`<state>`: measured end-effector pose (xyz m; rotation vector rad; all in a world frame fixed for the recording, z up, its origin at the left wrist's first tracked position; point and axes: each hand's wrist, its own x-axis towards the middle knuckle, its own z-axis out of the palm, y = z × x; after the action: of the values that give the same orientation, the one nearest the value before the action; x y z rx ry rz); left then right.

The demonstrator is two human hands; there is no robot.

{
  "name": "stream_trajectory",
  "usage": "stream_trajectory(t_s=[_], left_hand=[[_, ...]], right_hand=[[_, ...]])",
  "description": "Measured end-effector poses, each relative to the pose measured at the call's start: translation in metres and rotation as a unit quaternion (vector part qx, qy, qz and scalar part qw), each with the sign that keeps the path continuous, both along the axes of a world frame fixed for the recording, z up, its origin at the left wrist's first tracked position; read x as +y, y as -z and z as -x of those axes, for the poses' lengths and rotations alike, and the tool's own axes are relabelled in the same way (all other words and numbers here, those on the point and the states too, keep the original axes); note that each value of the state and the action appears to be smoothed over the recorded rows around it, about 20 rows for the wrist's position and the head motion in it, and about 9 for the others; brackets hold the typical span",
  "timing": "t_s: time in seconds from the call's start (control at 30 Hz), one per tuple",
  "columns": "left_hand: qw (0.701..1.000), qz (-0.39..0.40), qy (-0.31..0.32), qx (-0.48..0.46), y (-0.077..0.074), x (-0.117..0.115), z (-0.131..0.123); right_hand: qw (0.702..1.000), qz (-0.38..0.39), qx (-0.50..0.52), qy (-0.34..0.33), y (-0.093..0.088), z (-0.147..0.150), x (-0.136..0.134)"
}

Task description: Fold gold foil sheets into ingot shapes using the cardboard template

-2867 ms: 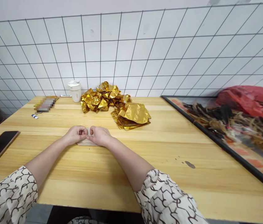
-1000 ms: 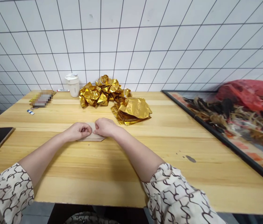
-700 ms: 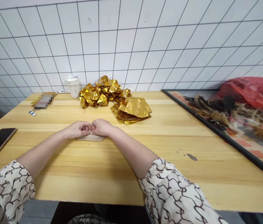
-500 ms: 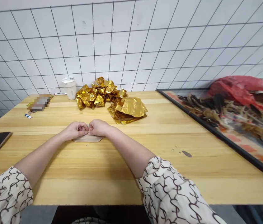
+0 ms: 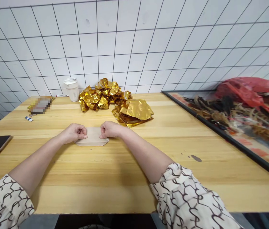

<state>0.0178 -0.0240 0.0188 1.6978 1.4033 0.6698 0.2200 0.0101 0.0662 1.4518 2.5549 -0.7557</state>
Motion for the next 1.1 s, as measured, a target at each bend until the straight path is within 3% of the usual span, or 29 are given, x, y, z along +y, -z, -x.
stream_trajectory(t_s=[0.43,0.8,0.97,1.1], left_hand=[[0.997,0.049,0.06,-0.027,-0.004,0.005,0.029],[0.996,0.053,0.072,-0.018,-0.005,0.007,0.03],[0.996,0.042,0.071,-0.013,-0.006,0.008,0.027],[0.997,0.035,0.072,-0.007,-0.007,0.007,0.025]], right_hand=[[1.0,-0.01,0.011,0.006,0.005,-0.017,0.0],[0.999,0.015,0.009,0.036,-0.001,-0.017,-0.005],[0.996,-0.062,-0.044,0.037,-0.013,-0.007,-0.017],[0.991,-0.128,-0.036,0.019,-0.021,0.02,-0.03]])
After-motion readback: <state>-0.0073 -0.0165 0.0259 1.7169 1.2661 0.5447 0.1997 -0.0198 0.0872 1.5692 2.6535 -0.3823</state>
